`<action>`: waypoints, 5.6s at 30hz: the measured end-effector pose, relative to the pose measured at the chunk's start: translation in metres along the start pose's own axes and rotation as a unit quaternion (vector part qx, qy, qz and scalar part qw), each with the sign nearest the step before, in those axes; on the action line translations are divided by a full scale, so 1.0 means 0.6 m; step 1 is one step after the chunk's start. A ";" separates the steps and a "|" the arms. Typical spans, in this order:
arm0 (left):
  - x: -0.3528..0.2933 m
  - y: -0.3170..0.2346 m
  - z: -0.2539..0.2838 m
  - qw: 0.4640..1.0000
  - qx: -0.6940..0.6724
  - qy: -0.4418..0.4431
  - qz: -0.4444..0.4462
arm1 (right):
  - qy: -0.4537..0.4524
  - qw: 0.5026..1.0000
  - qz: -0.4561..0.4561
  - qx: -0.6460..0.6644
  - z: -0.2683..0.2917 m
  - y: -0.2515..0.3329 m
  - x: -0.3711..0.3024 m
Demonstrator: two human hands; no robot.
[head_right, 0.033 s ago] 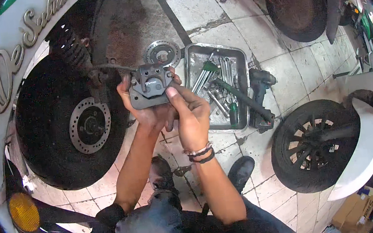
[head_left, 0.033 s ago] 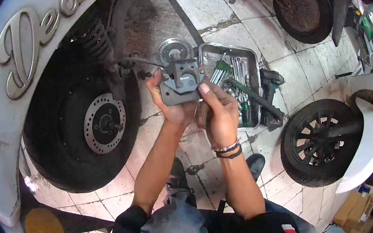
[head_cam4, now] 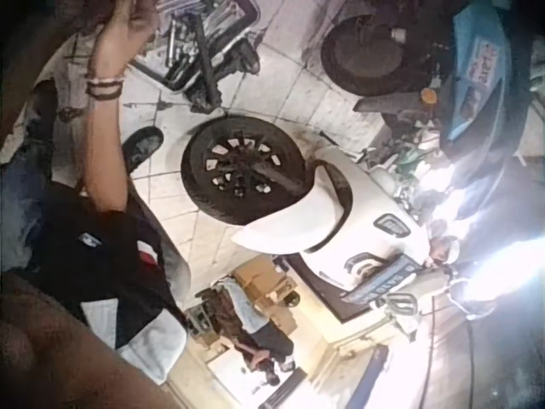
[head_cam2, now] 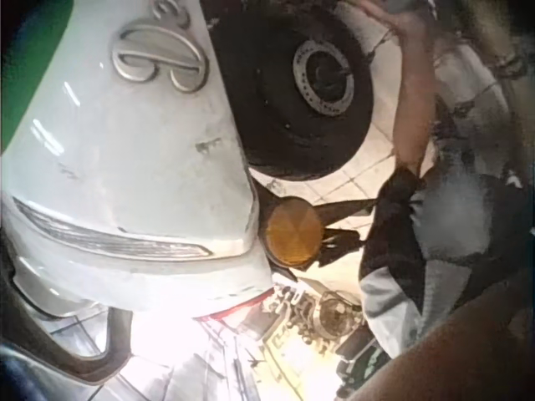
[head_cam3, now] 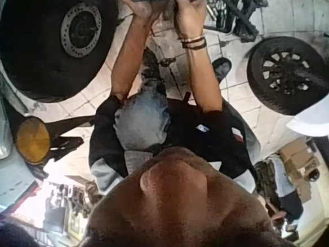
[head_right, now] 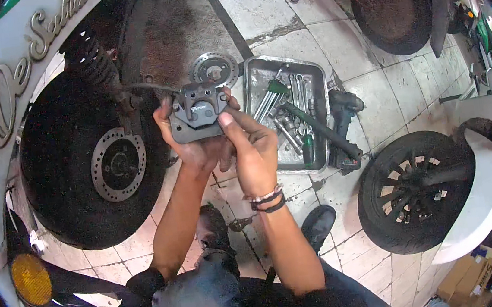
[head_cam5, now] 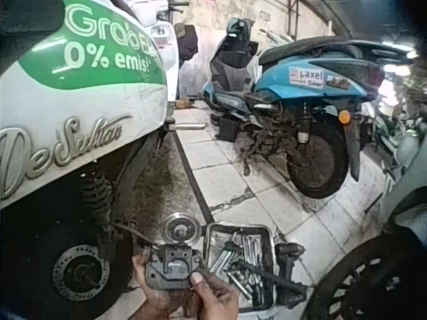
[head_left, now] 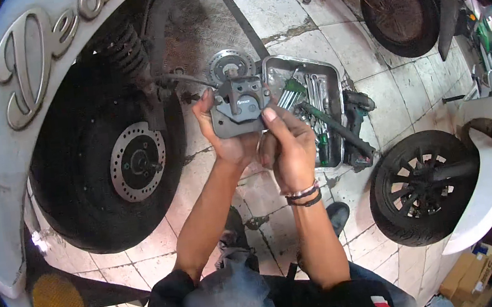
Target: The person removes the brake pads from the caliper using a tool, installs new brake pads, and then mounts the caliper back onto the motorcycle wheel.
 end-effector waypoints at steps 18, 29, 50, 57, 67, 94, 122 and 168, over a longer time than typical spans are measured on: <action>-0.011 -0.037 -0.019 0.997 0.073 -0.031 -0.021 | 0.038 0.996 -0.051 0.065 -0.042 0.000 0.054; -0.020 -0.047 -0.021 0.989 0.108 -0.103 -0.012 | 0.016 0.989 -0.088 0.122 -0.054 -0.023 0.064; -0.029 -0.023 -0.015 0.996 0.070 -0.045 -0.026 | -0.021 0.995 -0.001 0.102 -0.006 -0.019 0.041; -0.011 -0.037 -0.039 0.998 0.064 -0.019 0.005 | -0.074 0.996 0.032 -0.044 0.066 -0.021 -0.016; -0.003 -0.030 -0.095 0.998 -0.003 -0.021 0.055 | 0.222 0.657 -0.052 -0.719 0.192 -0.319 -0.061; -0.057 -0.011 -0.114 0.994 -0.094 -0.019 0.059 | 0.278 0.885 0.005 -0.373 0.164 -0.034 0.117; -0.079 -0.030 -0.133 0.991 -0.031 -0.082 0.097 | 0.287 0.436 0.174 -0.835 0.178 -0.444 -0.040; -0.082 -0.051 -0.127 0.996 -0.015 -0.064 -0.059 | 0.176 0.933 0.212 -0.232 -0.080 0.163 -0.028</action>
Point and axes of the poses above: each hand's wrist, its own x-axis towards the middle knuckle, its own z-axis out of the back of the hand, y = z × x, the point moved 10 cm from there along x, towards the middle knuckle, and after that the axes turned 8 degrees about x, right-handed, at the moved point
